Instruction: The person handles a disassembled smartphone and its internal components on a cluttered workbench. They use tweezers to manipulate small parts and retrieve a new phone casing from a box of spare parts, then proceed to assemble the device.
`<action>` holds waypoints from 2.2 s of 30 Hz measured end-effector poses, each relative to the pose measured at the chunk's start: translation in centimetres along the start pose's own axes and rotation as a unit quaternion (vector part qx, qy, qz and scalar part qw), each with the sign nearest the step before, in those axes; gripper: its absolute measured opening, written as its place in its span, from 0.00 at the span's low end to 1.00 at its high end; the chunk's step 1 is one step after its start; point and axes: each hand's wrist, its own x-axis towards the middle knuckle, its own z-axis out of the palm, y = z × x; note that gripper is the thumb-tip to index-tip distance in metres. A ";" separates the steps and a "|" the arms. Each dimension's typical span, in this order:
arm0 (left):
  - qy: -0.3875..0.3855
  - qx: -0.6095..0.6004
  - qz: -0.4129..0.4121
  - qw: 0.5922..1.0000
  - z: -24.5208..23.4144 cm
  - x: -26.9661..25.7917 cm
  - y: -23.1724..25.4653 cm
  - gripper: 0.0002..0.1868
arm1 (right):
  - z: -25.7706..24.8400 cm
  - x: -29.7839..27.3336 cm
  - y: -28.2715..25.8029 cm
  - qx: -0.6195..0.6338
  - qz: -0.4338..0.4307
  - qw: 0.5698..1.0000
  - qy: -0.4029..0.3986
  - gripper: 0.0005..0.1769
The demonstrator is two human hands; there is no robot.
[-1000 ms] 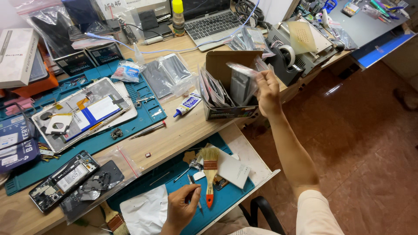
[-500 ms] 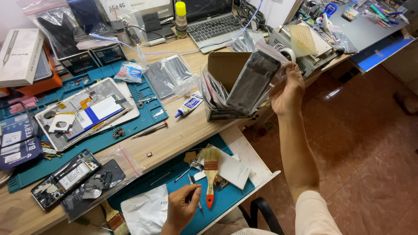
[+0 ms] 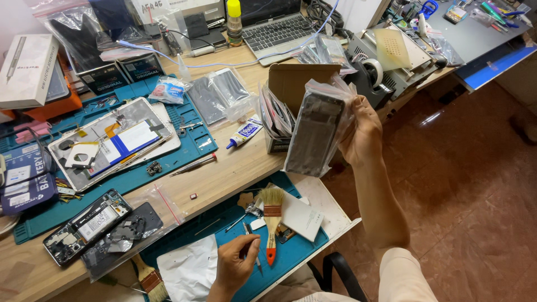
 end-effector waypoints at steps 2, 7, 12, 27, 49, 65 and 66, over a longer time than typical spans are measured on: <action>0.008 -0.021 -0.005 1.000 0.0 0.0 0.1 0.08 | 0.9 -0.7 0.1 0.024 0.030 0.999 -0.026 0.08; 0.029 -0.068 -0.014 0.997 0.3 0.3 0.2 0.12 | 1.1 -2.6 2.1 0.017 0.075 0.996 -0.040 0.07; 0.086 -0.126 0.035 0.988 -0.4 1.0 1.6 0.38 | 2.5 -7.4 7.1 -0.029 0.121 0.985 -0.121 0.09; -0.027 -0.728 -0.094 0.678 -2.7 -0.2 -2.1 0.45 | 6.9 -10.2 14.3 -0.338 -0.035 0.908 -0.243 0.24; -0.153 -0.858 -0.073 0.485 -2.4 0.6 -2.5 0.44 | 3.0 -9.5 18.9 -0.110 0.172 0.971 -0.124 0.05; -0.186 -0.826 -0.078 0.527 -1.5 -0.1 -3.4 0.46 | 5.6 -9.4 15.6 -0.132 0.139 0.947 -0.258 0.05; -0.187 -0.825 -0.077 0.527 -1.7 0.4 -3.2 0.46 | 4.8 -9.1 16.2 -0.132 0.138 0.947 -0.258 0.05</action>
